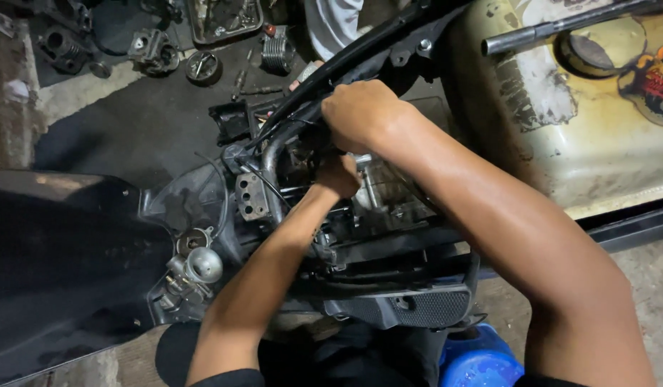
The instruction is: Installing and cleaning a carburetor on a motorcycle engine.
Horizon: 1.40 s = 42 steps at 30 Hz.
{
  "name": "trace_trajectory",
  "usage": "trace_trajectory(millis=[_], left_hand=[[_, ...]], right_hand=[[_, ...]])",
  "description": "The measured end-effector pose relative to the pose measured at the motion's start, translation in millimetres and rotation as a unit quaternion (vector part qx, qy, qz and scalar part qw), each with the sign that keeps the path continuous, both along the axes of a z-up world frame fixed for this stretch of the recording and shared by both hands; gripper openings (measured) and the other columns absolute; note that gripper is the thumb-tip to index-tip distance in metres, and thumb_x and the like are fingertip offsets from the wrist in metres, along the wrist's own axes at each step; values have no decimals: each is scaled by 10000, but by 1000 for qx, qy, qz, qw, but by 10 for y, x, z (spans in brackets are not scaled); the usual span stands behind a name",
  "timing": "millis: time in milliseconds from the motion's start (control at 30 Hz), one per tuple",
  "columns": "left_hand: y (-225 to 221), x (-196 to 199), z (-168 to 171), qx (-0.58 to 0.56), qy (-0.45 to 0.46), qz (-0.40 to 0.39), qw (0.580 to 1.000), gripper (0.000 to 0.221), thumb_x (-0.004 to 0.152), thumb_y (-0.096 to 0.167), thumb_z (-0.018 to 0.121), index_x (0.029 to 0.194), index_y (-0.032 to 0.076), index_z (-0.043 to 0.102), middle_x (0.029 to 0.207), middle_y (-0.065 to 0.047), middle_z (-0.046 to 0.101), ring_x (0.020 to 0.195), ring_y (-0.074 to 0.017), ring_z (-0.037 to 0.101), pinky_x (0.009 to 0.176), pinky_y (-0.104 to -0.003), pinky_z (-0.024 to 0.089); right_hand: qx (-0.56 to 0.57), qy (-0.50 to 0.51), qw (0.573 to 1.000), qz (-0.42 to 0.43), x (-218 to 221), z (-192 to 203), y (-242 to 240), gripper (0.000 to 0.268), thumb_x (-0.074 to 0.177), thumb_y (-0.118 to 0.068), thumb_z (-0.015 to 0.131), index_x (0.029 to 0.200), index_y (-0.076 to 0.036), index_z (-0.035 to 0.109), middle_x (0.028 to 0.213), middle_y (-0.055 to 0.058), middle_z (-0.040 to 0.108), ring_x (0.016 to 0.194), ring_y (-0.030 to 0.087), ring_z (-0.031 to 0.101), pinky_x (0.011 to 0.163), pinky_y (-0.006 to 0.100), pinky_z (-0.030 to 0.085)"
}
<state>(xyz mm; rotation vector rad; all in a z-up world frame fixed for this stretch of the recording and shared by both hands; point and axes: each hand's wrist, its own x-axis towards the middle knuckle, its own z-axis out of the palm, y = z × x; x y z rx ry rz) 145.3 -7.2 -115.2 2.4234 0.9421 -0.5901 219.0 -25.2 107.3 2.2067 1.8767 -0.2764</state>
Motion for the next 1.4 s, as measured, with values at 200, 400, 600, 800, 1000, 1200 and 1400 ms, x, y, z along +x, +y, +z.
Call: trace_trajectory(millis=[200, 400, 600, 800, 1000, 1200, 1400], left_hand=[[-401, 408, -820, 504, -270, 348, 743, 151, 718, 153, 629, 620, 55, 688, 551, -166, 600, 531, -333, 636, 517, -440, 461], [-248, 363, -519, 470, -257, 257, 804, 156, 731, 180, 632, 643, 75, 708, 579, -150, 626, 570, -323, 659, 534, -441, 484], [-199, 329, -259, 417, -232, 147, 866, 165, 747, 212, 635, 671, 100, 731, 612, -131, 656, 616, -311, 686, 555, -443, 512], [-121, 251, 31, 362, -203, 33, 909, 177, 763, 244, 639, 699, 125, 754, 645, -112, 687, 662, -300, 714, 576, -445, 539], [-51, 196, 393, 304, -174, -84, 933, 192, 778, 276, 643, 727, 149, 777, 678, -93, 717, 708, -288, 741, 597, -447, 567], [-88, -60, 686, 238, -139, -197, 941, 208, 794, 307, 647, 755, 174, 801, 711, -74, 748, 755, -277, 768, 618, -449, 595], [93, -1209, 1038, 304, -295, -264, 866, 134, 745, 300, 722, 742, 168, 749, 732, -74, 697, 790, -282, 661, 776, -461, 440]], right_hand=[[4, 4, 1000, 0, 0, 14, -19, 176, 870, -163, 678, 879, -44, 807, 773, 147, 769, 751, 346, 773, 588, 457, 610], [-14, 7, 1000, 4, 8, 43, -4, 184, 875, -172, 680, 897, -40, 806, 801, 156, 771, 773, 347, 770, 619, 476, 612], [-16, 3, 1000, 11, 12, 16, -32, 175, 868, -174, 703, 884, -36, 809, 784, 160, 767, 763, 349, 771, 626, 467, 614], [-16, 17, 1000, 20, 40, -10, -7, 208, 865, -197, 705, 898, -15, 799, 806, 184, 766, 771, 374, 769, 625, 488, 615], [-41, 9, 999, 17, 21, 72, -25, 210, 861, -220, 718, 900, -33, 808, 815, 177, 772, 801, 372, 773, 647, 490, 617], [-74, 21, 997, 19, -2, -25, -52, 291, 857, -249, 681, 1022, -37, 795, 924, 188, 778, 871, 382, 765, 673, 502, 616], [-166, 23, 985, 41, -188, -162, -70, 370, 874, -273, 631, 1127, -52, 787, 1108, 167, 782, 1044, 366, 750, 803, 509, 620]])
